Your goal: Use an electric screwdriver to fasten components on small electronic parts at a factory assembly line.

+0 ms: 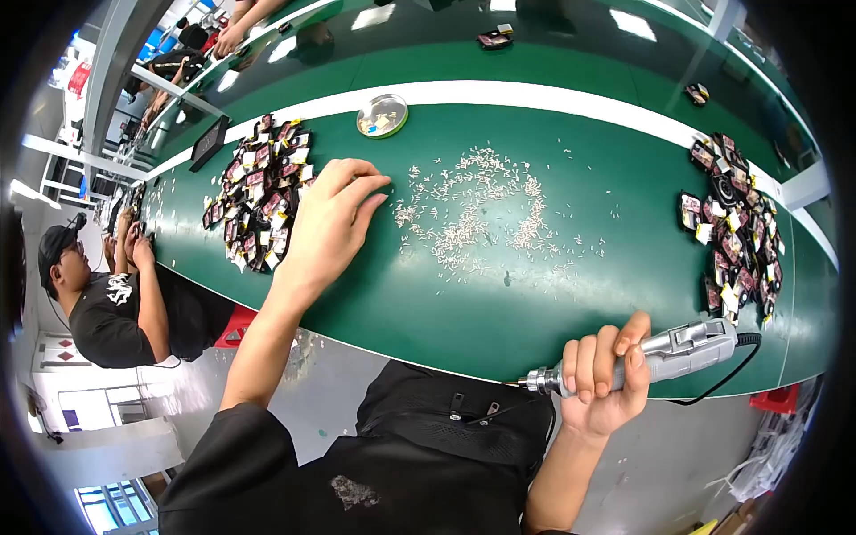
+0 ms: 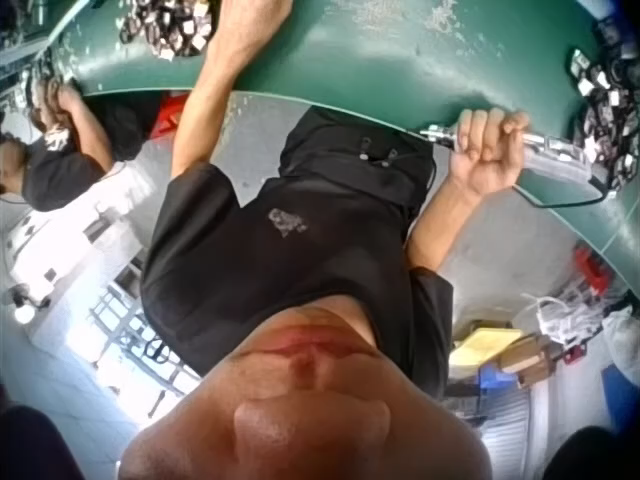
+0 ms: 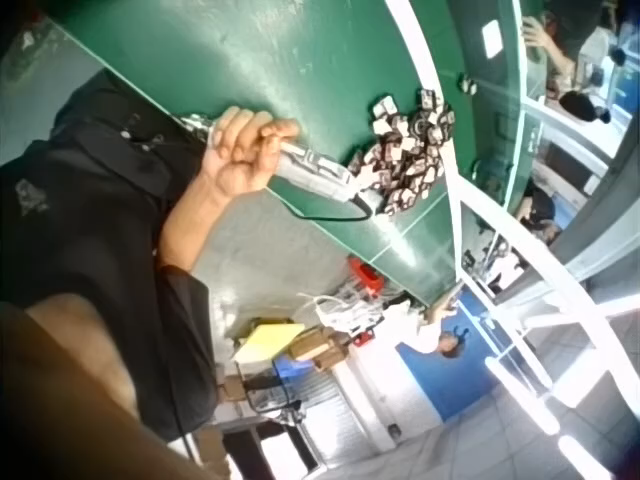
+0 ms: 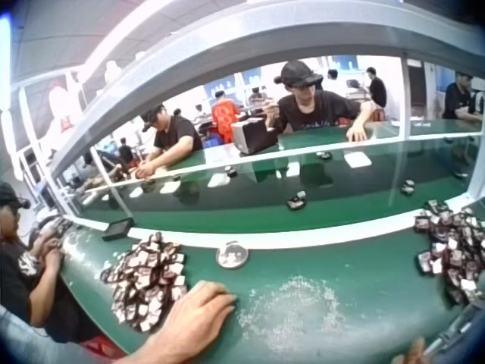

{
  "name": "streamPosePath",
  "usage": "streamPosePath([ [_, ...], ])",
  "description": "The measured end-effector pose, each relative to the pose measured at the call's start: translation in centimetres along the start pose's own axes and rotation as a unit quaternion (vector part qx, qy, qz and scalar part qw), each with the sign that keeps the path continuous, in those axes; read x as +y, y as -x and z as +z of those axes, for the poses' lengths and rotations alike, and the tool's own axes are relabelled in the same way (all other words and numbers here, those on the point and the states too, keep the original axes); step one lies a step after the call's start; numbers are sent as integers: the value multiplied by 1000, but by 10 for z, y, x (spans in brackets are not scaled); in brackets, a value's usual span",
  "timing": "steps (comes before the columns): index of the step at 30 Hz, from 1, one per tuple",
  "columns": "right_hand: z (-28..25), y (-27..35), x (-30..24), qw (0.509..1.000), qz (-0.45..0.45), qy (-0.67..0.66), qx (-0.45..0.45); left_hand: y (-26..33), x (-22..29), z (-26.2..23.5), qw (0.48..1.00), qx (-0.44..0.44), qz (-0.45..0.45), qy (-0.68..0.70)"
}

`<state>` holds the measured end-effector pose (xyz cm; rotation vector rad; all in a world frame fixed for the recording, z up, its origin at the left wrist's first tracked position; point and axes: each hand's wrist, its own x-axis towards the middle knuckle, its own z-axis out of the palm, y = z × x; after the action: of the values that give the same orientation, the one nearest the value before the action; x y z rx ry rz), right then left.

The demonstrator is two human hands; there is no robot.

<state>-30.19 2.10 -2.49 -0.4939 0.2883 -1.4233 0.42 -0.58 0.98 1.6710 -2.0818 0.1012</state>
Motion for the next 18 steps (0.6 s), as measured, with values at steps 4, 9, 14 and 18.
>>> streamPosePath([
  [4,-3,1,-2,999,6,-31,-6,-1,-1,14,998,-12,41,-50],
  [9,-4,4,-4,999,16,-41,-9,-4,-6,12,983,-29,135,-118],
  [14,-5,5,-5,999,9,-24,-28,2,16,8,997,8,-8,79],
  [18,9,-2,1,999,-30,-11,2,37,71,10,942,-41,-61,328],
])
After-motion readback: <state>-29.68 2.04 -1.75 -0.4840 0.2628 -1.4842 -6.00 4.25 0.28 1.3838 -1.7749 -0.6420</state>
